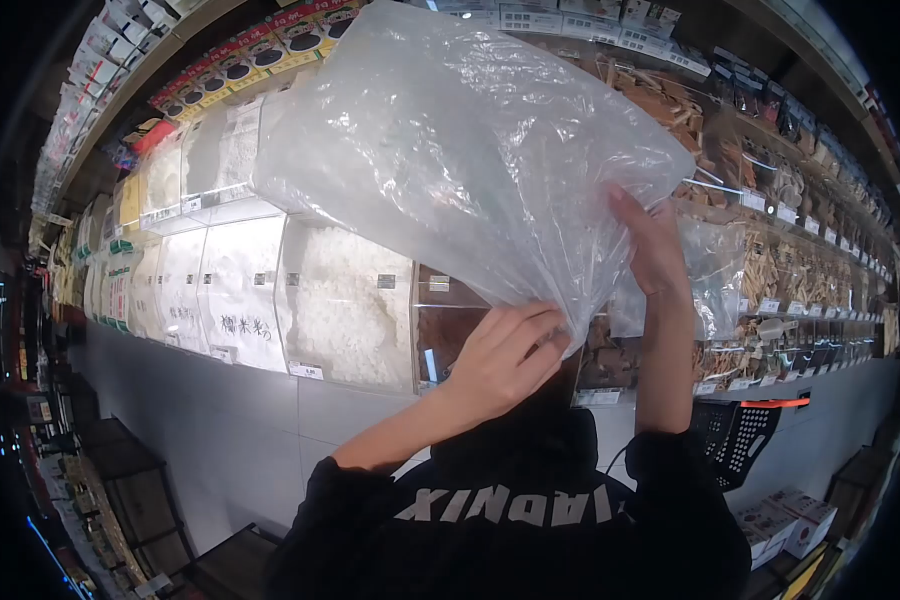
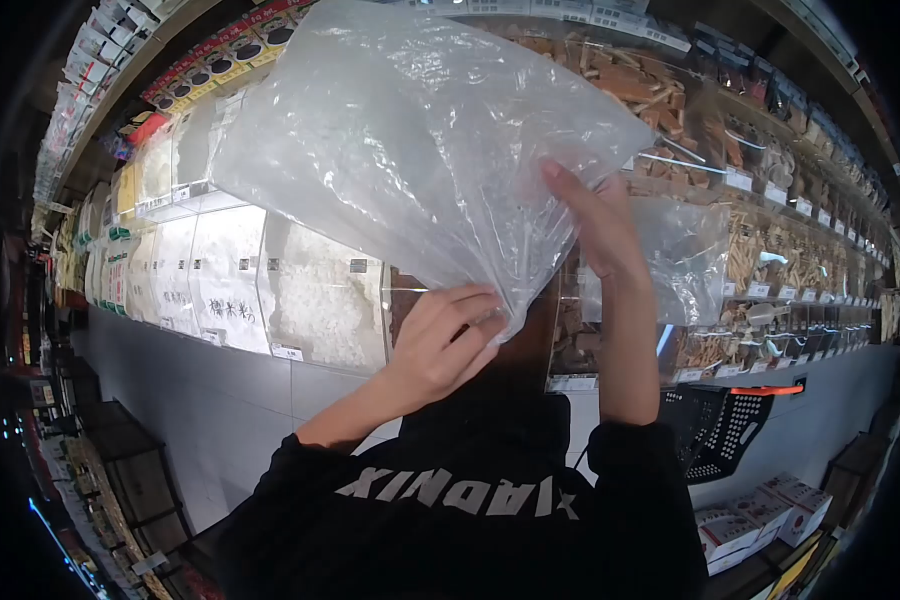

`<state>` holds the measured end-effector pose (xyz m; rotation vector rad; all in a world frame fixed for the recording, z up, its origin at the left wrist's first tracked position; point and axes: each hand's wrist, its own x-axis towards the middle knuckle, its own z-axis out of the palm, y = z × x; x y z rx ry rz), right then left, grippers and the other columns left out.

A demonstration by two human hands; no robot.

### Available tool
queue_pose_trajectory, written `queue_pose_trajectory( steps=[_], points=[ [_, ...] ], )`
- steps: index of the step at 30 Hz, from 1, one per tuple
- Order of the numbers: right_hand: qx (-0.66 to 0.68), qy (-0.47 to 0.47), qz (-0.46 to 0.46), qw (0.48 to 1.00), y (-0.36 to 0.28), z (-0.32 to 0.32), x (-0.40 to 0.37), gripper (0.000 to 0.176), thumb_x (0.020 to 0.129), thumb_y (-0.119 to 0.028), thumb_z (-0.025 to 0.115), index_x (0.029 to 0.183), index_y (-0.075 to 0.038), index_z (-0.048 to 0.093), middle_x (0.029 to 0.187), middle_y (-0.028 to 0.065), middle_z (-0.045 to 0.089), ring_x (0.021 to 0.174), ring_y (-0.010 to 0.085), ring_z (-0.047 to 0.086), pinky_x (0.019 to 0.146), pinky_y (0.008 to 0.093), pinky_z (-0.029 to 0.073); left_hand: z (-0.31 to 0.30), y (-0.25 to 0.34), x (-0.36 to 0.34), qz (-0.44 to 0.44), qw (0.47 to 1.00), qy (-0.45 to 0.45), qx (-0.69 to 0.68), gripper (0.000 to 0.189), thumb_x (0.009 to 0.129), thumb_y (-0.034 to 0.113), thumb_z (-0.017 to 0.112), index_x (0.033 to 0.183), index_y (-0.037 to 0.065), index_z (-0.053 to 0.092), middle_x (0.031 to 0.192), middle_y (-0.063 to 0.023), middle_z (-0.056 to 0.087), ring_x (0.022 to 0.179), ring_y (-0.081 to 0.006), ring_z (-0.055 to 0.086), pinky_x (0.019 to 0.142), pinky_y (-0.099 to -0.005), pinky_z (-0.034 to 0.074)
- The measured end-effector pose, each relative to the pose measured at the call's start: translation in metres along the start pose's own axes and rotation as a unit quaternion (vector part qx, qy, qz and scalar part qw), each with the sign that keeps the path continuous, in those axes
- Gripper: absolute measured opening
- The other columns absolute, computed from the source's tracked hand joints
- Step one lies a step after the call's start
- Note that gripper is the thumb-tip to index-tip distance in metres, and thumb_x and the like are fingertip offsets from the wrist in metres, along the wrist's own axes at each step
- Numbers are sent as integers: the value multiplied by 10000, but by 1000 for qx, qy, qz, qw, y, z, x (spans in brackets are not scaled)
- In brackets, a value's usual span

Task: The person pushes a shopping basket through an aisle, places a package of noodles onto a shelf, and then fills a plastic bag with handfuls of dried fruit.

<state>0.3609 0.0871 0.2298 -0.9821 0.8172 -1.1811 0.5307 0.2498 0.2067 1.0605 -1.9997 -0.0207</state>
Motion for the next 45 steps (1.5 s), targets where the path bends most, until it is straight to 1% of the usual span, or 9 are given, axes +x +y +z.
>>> queue_pose_trajectory(
  steps=[7, 11, 18, 20, 21, 23, 26, 32, 45],
  points=[
    [-110, -133, 172, 970, 117, -38, 16, 245, 914, -173, 728, 1074, 2, 668, 909, 58, 694, 777, 132, 658, 685, 300, 522, 39, 23, -37, -156, 982, -48, -97, 346, 791, 112, 793, 1087, 10, 646, 1175, -167, 599, 1090, -350, 599, 909, -415, 496],
    [-152, -106, 167, 968, 156, -56, 21, 177, 920, -135, 701, 987, 29, 694, 838, 62, 696, 722, 136, 649, 642, 297, 513, 34, -43, -39, -270, 963, 20, 1, 343, 848, 150, 735, 1145, 9, 637, 1279, -208, 566, 1152, -394, 569, 969, -470, 462],
    [-234, -57, 130, 962, 209, -109, 28, 304, 909, -132, 685, 1118, 81, 625, 808, 102, 697, 683, 216, 665, 636, 326, 527, 68, -161, -128, -328, 921, -121, 170, 547, 960, 305, 603, 1434, 57, 486, 1443, -301, 440, 1343, -453, 429, 1101, -496, 365],
    [-516, 80, 23, 853, 194, -93, 24, 556, 882, -173, 708, 1323, 84, 487, 1045, 224, 685, 909, 348, 678, 799, 408, 537, 74, -163, -132, -344, 908, -158, 178, 573, 973, 334, 584, 1465, 69, 458, 1476, -313, 405, 1367, -460, 408, 1112, -499, 358],
    [-516, 82, 24, 853, 186, -83, 20, 556, 882, -173, 708, 1323, 84, 487, 1045, 224, 685, 909, 348, 678, 799, 408, 537, 74, -157, -130, -357, 904, -159, 174, 585, 975, 336, 571, 1480, 69, 443, 1490, -320, 387, 1379, -464, 391, 1123, -510, 337],
    [-615, 146, -134, 763, 171, -58, 7, 767, 868, -287, 718, 1443, 66, 354, 1372, 315, 501, 1266, 451, 499, 1024, 512, 427, 76, -153, -126, -369, 899, -163, 169, 598, 976, 338, 558, 1494, 69, 428, 1504, -328, 369, 1392, -469, 374, 1133, -522, 316],
    [-675, 43, -118, 727, 159, -23, -4, 810, 874, -404, 691, 1465, 44, 366, 1558, 273, 287, 1440, 454, 270, 1129, 580, 284, 84, -160, -114, -324, 924, -98, 177, 604, 972, 340, 566, 1499, 81, 424, 1509, -327, 363, 1404, -470, 358, 1139, -531, 309],
    [-727, -110, -157, 659, 217, 2, 7, 850, 874, -561, 639, 1545, -124, 355, 1585, 206, 305, 1465, 442, 244, 1158, 640, 207, 109, -197, -106, -290, 924, -114, 221, 635, 994, 435, 512, 1544, 148, 376, 1566, -304, 294, 1466, -465, 256, 1195, -537, 198],
    [-746, -125, -101, 647, 245, -32, 32, 814, 926, -618, 521, 1567, -157, 325, 1627, 166, 261, 1520, 392, 154, 1196, 626, 89, 107, -219, -110, -369, 885, -116, 259, 648, 982, 479, 487, 1554, 198, 371, 1593, -239, 307, 1488, -422, 246, 1210, -532, 157]
  ],
)
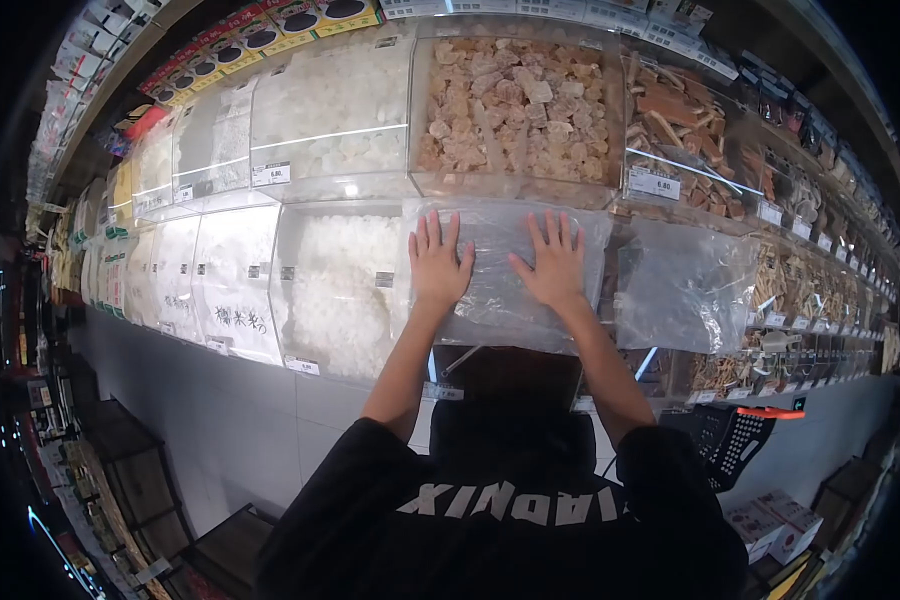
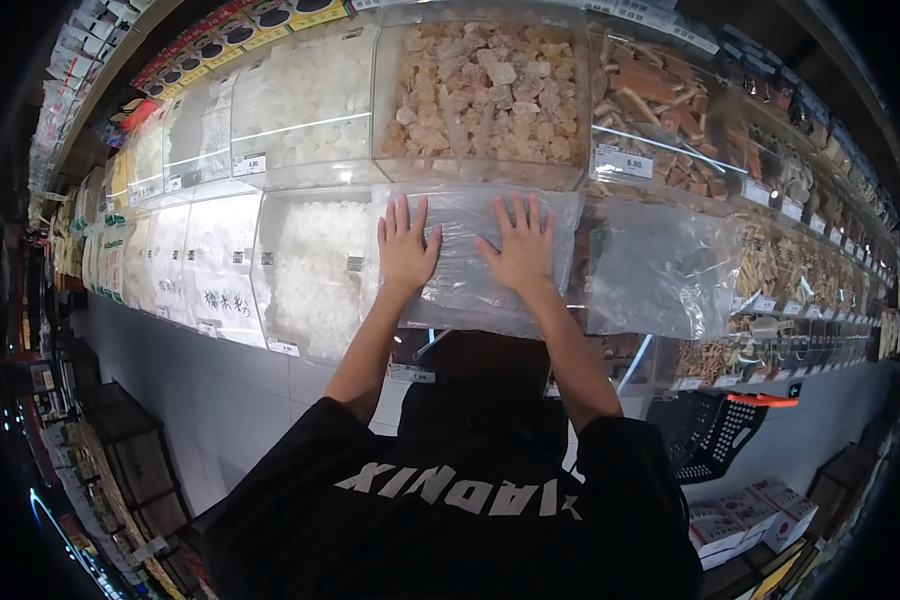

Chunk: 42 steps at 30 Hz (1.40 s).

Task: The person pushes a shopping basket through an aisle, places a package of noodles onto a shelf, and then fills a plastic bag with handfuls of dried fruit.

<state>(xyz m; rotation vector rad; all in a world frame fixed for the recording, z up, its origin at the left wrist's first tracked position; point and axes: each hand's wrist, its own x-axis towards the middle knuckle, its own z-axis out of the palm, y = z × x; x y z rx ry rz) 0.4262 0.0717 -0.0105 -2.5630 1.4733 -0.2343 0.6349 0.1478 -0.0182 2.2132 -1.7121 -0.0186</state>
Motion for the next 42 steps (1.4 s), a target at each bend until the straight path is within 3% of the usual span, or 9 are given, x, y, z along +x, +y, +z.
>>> queue_pose_trajectory(
  steps=[15, 17, 22, 26, 30, 34, 36, 39, 42],
  points=[
    [-26, 45, 15, 999, 12, -2, -15, 761, 959, -555, 508, 1548, -101, 344, 1612, 179, 295, 1507, 380, 215, 1205, 584, 138, -4, -47, 7, -70, 996, 12, 52, 664, 993, 490, 430, 1570, 176, 329, 1622, -232, 245, 1506, -420, 198, 1223, -533, 119],
    [3, 124, 44, 991, 6, -1, -25, 739, 943, -481, 577, 1527, -77, 369, 1580, 212, 332, 1466, 412, 285, 1183, 586, 197, -5, -46, 8, -61, 997, 7, 44, 667, 993, 490, 431, 1573, 177, 321, 1622, -232, 245, 1507, -419, 194, 1223, -532, 117],
    [94, 187, 91, 974, -15, -11, -116, 673, 928, -401, 619, 1437, 3, 443, 1472, 233, 432, 1364, 407, 401, 1142, 541, 274, 0, -48, 8, -74, 997, 16, 14, 664, 992, 496, 435, 1565, 173, 344, 1617, -234, 257, 1515, -416, 174, 1222, -544, 102],
    [89, 228, 190, 951, -12, -14, -192, 619, 904, -274, 666, 1409, 12, 449, 1444, 224, 455, 1292, 394, 455, 1093, 517, 319, 3, -48, 4, -70, 996, 30, -43, 672, 995, 481, 469, 1550, 120, 358, 1583, -316, 249, 1502, -449, 180, 1211, -562, 113],
    [78, 263, 295, 915, 10, 5, -268, 551, 913, -216, 653, 1376, 20, 468, 1419, 230, 476, 1288, 389, 470, 1079, 491, 349, -16, -7, -16, -27, 997, 19, -67, 679, 998, 467, 483, 1542, 80, 358, 1568, -350, 239, 1494, -468, 180, 1209, -561, 121],
    [119, 272, 417, 859, 36, 35, -338, 544, 933, -217, 633, 1380, 41, 461, 1402, 260, 481, 1281, 431, 475, 1085, 480, 384, -33, 65, -68, 136, 982, -39, -126, 661, 998, 404, 526, 1507, 9, 377, 1543, -358, 263, 1449, -500, 245, 1187, -567, 183],
    [150, 274, 549, 776, 53, 59, -370, 555, 936, -233, 631, 1372, 65, 460, 1397, 285, 475, 1285, 445, 472, 1093, 482, 389, -32, 98, -99, 183, 972, -47, -142, 649, 994, 381, 543, 1494, -3, 391, 1528, -363, 281, 1434, -508, 266, 1178, -572, 203],
    [192, 234, 617, 727, 78, 79, -413, 584, 928, -256, 646, 1363, 84, 455, 1415, 303, 444, 1292, 456, 468, 1079, 484, 406, -17, 144, -143, 244, 949, -95, -177, 618, 982, 342, 573, 1460, -20, 426, 1503, -368, 305, 1410, -518, 292, 1164, -577, 226],
    [211, 194, 589, 756, 105, 91, -462, 558, 921, -289, 644, 1300, 100, 516, 1334, 311, 536, 1221, 458, 545, 1033, 478, 454, 2, 194, -182, 259, 936, -153, -185, 593, 976, 325, 580, 1441, -18, 445, 1501, -370, 304, 1413, -516, 288, 1163, -576, 231]
  ],
)
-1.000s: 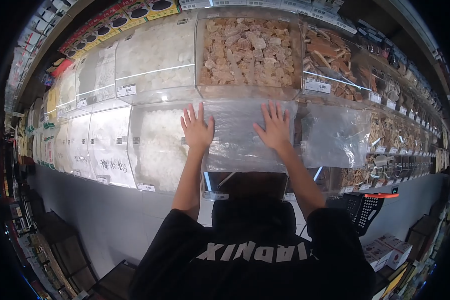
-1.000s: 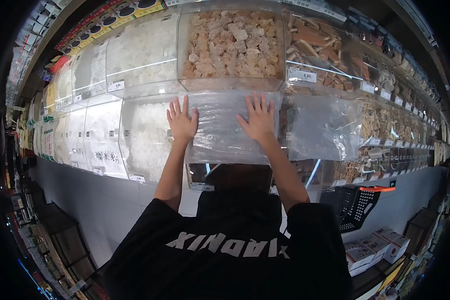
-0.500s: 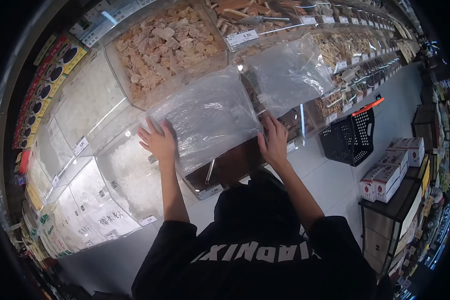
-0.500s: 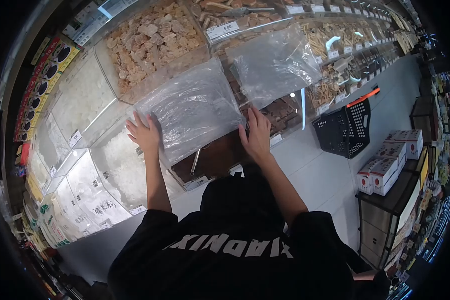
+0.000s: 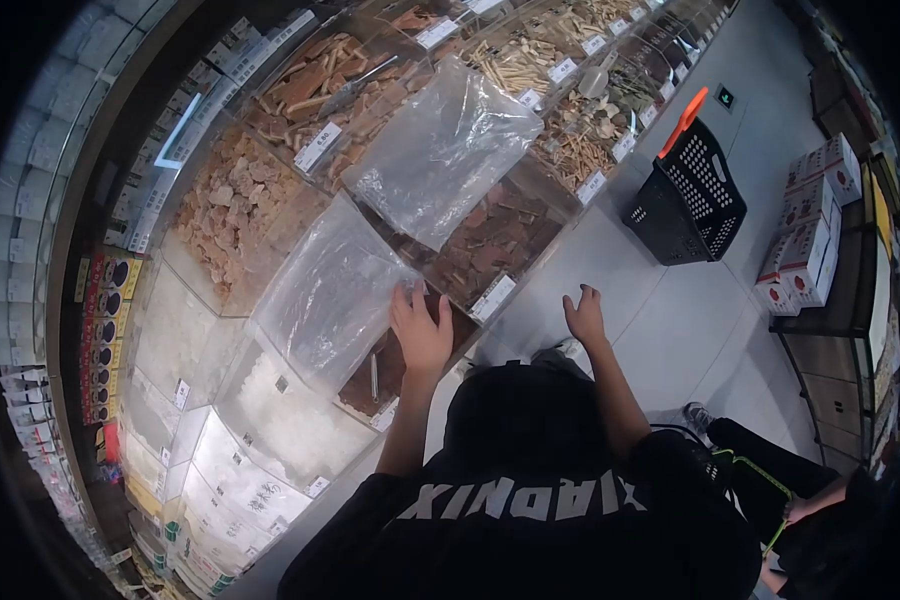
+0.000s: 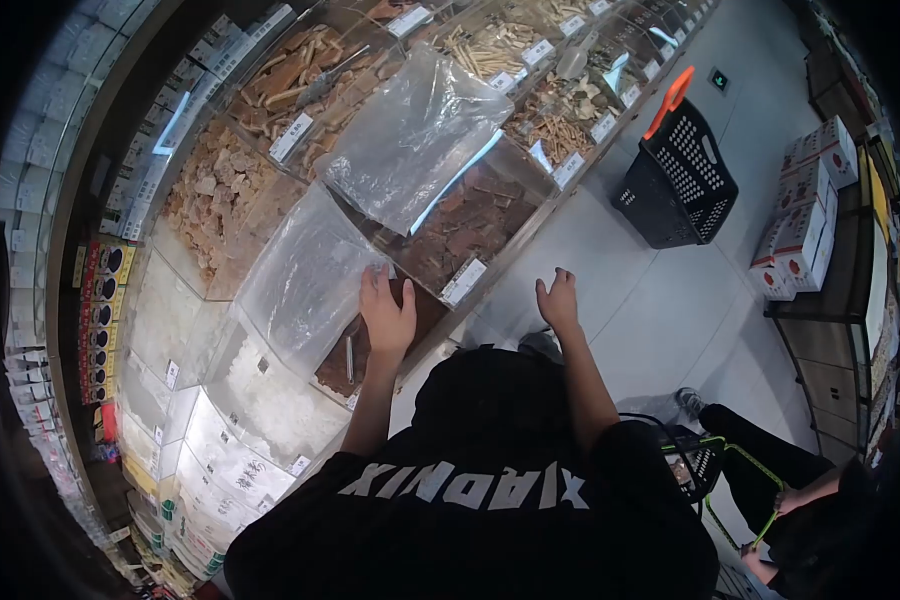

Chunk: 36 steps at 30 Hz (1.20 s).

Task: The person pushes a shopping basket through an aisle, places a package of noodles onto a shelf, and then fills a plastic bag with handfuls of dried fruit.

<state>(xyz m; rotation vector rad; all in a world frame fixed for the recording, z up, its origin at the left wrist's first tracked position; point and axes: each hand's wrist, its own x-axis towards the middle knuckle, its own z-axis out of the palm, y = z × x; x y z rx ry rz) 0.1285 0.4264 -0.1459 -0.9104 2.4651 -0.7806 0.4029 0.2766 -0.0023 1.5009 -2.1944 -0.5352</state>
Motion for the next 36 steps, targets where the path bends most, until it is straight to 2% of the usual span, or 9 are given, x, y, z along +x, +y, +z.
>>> queue_pose_trajectory(
  steps=[1, 3, 6, 11, 22, 27, 29, 34, 36],
  points=[
    [7, 4, 7, 1000, 17, -13, 7, 558, 921, -289, 644, 1300, 100, 516, 1334, 311, 536, 1221, 458, 545, 1033, 478, 454, 13, 20, 1, 5, 1000, -17, 10, 595, 975, 325, 582, 1443, -16, 443, 1504, -366, 303, 1418, -510, 285, 1164, -574, 231],
    [36, -179, 42, 982, 50, -44, 21, 498, 931, -324, 623, 1216, 83, 593, 1162, 291, 659, 1099, 443, 633, 967, 469, 501, 40, 58, 4, 17, 999, -44, 24, 601, 973, 328, 587, 1445, -14, 440, 1509, -354, 306, 1432, -492, 271, 1171, -559, 226],
    [-2, -222, 45, 974, 98, -87, 30, 491, 930, -352, 602, 1145, 88, 632, 1067, 304, 686, 1045, 441, 659, 941, 468, 518, 83, 113, 15, 28, 997, -66, -17, 600, 972, 330, 587, 1441, -14, 443, 1510, -350, 308, 1437, -483, 270, 1175, -550, 224],
    [-29, -191, 60, 979, 175, -124, 37, 473, 923, -368, 608, 1106, 67, 641, 1062, 306, 683, 1048, 446, 652, 930, 490, 515, 130, 200, 26, 77, 991, -98, -48, 549, 970, 301, 595, 1385, -40, 482, 1467, -376, 350, 1384, -499, 337, 1151, -535, 280],
    [47, -240, 162, 956, 271, -146, 63, 477, 909, -383, 630, 1071, 61, 690, 1029, 271, 709, 1015, 405, 683, 904, 448, 535, 238, 264, 57, 90, 974, -200, -63, 493, 956, 263, 631, 1322, -49, 526, 1391, -383, 424, 1314, -517, 426, 1102, -508, 368],
    [42, -201, 206, 957, 295, -184, 144, 467, 908, -381, 625, 1069, 53, 683, 1032, 283, 702, 1019, 417, 675, 909, 456, 530, 319, 308, 133, 125, 965, -206, -104, 412, 960, 238, 635, 1265, -28, 558, 1272, -286, 555, 1181, -426, 567, 988, -468, 473],
    [67, -177, 213, 959, 296, -200, 185, 467, 916, -381, 627, 1055, 60, 694, 1012, 260, 715, 1003, 395, 686, 892, 442, 533, 357, 339, 170, 75, 959, -203, -185, 370, 964, 242, 641, 1234, -3, 578, 1188, -216, 606, 1029, -350, 649, 898, -436, 520],
    [70, -173, 189, 964, 267, -258, 311, 440, 920, -370, 624, 1045, 46, 691, 992, 255, 715, 969, 388, 689, 866, 448, 530, 458, 440, 300, 15, 918, -260, -299, 410, 946, 261, 666, 1226, -25, 581, 1140, -217, 675, 1007, -314, 694, 901, -398, 531],
    [52, -126, 144, 980, 254, -282, 353, 427, 915, -356, 614, 1035, 50, 665, 963, 264, 704, 949, 411, 680, 866, 467, 528, 489, 489, 352, 46, 916, -257, -305, 435, 933, 274, 675, 1221, -40, 584, 1160, -241, 680, 1048, -327, 691, 918, -394, 528]
  ],
)
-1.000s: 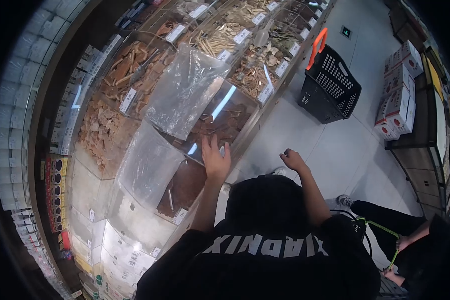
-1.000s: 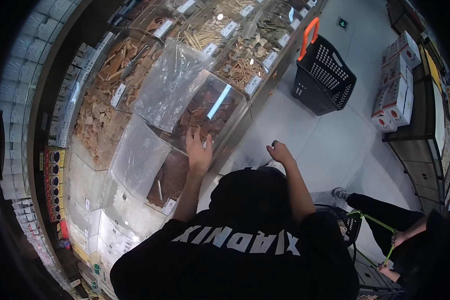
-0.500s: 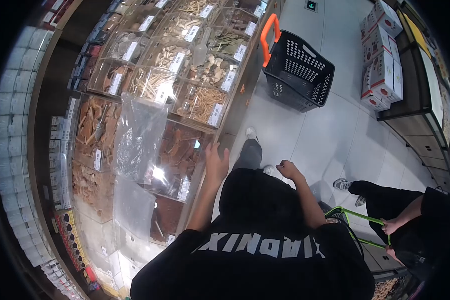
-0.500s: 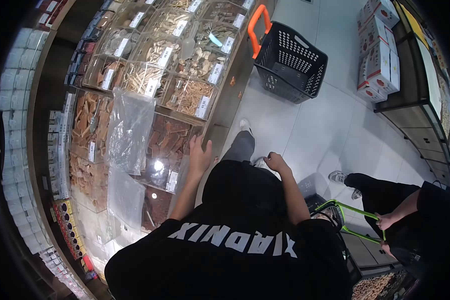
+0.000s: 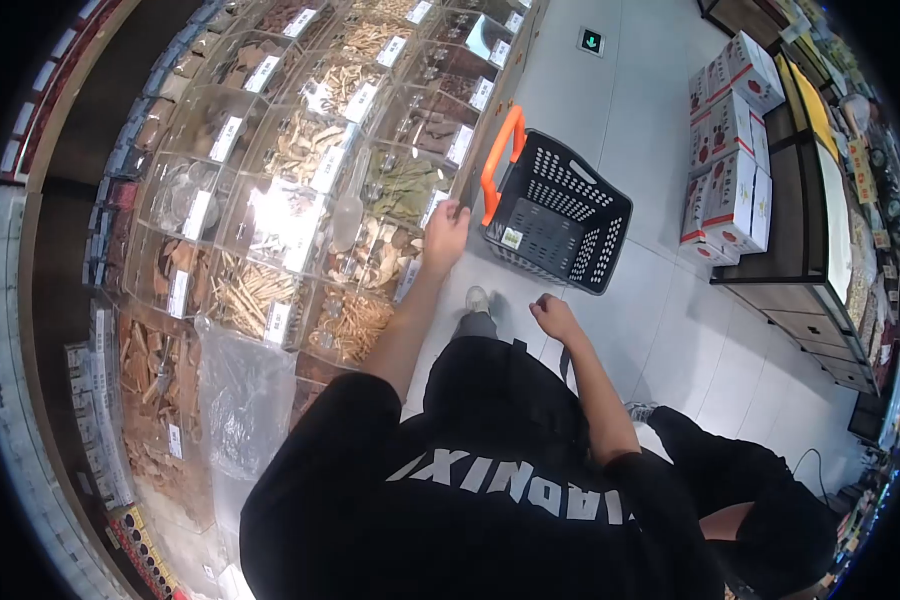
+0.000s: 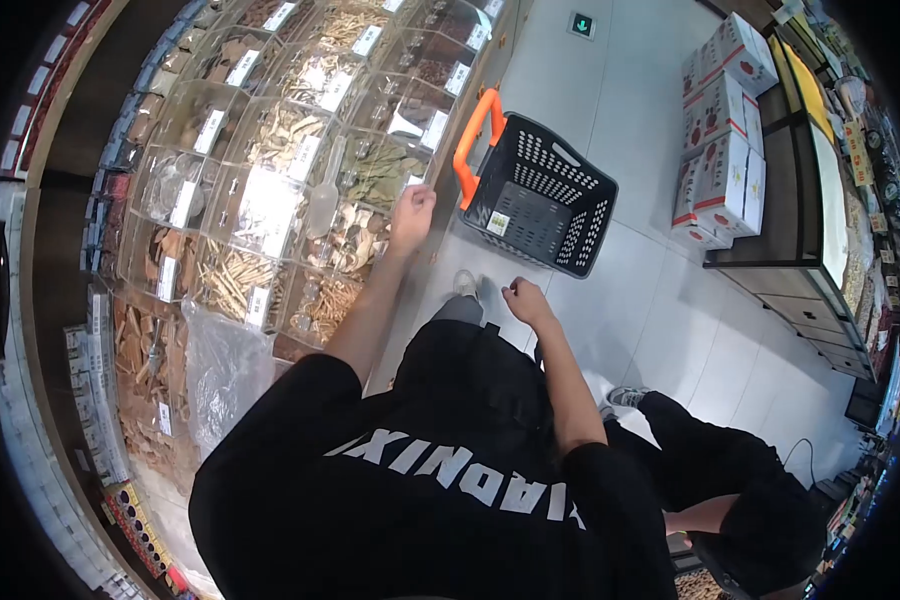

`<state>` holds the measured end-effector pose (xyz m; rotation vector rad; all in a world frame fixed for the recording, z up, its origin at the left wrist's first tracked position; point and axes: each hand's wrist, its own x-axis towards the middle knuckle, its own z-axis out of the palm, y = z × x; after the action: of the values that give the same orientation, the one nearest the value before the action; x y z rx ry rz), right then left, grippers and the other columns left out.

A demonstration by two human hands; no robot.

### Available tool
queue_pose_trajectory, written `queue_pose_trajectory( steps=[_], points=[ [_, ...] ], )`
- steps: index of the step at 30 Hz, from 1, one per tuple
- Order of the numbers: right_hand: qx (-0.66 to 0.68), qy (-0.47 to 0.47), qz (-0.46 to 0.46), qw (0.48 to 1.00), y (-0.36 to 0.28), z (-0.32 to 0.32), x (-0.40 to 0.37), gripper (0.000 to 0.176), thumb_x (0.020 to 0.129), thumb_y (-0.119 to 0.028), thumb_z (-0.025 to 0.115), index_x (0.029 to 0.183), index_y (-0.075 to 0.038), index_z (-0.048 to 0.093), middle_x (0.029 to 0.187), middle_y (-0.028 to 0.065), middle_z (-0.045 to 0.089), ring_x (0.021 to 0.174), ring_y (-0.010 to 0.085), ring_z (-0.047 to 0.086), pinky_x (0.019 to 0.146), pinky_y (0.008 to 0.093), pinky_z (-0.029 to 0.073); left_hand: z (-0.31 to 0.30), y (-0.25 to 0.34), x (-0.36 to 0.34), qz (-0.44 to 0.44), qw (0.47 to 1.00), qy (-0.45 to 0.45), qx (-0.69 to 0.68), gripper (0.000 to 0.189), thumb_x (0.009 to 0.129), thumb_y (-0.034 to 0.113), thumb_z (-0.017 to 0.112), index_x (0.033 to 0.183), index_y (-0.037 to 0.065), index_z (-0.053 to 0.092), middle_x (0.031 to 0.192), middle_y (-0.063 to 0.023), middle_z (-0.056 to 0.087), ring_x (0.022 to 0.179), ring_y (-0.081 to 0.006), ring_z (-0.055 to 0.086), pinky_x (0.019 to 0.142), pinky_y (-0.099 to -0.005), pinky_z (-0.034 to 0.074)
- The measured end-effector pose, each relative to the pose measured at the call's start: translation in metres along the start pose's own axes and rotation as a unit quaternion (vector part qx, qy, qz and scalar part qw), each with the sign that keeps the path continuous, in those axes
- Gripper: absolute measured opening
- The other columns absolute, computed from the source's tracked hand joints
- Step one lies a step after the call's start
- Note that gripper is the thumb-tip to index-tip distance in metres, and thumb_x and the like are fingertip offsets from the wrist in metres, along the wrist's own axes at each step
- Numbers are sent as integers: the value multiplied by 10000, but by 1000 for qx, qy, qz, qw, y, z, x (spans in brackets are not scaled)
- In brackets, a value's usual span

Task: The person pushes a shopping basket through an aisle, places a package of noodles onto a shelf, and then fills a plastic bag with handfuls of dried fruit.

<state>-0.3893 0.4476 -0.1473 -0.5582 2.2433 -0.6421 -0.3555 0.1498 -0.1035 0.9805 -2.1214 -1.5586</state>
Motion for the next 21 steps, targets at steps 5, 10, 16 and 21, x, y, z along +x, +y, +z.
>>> queue_pose_trajectory(
  steps=[5, 10, 16, 21],
  points=[
    [53, 60, -20, 997, -50, -60, 28, 386, 927, -320, 610, 1025, 52, 644, 912, 250, 699, 912, 409, 678, 829, 467, 521, 67, -3, 131, 71, 991, -11, 109, 433, 950, 328, 652, 1180, -37, 611, 1061, -191, 707, 975, -258, 701, 859, -379, 535],
    [68, 21, -10, 997, -54, -88, 37, 358, 922, -308, 624, 1005, 40, 640, 888, 236, 696, 897, 402, 678, 807, 458, 515, 85, -18, 135, 8, 986, -106, 129, 398, 964, 340, 608, 1063, -42, 659, 893, -188, 719, 865, -314, 706, 758, -440, 520],
    [-18, -71, -61, 995, -40, -80, 80, 401, 956, -370, 607, 1037, 21, 643, 841, 202, 694, 828, 345, 690, 764, 434, 521, 82, -17, 61, -40, 991, -80, 97, 359, 956, 356, 605, 912, 4, 662, 826, -184, 705, 810, -345, 702, 730, -449, 528],
    [35, -50, -92, 994, -51, -61, 88, 425, 951, -390, 609, 971, 34, 624, 884, 251, 690, 911, 413, 681, 813, 465, 516, 91, -17, -38, -97, 993, -28, 67, 385, 950, 378, 620, 957, -3, 680, 857, -182, 711, 831, -271, 714, 733, -397, 527]
  ],
)
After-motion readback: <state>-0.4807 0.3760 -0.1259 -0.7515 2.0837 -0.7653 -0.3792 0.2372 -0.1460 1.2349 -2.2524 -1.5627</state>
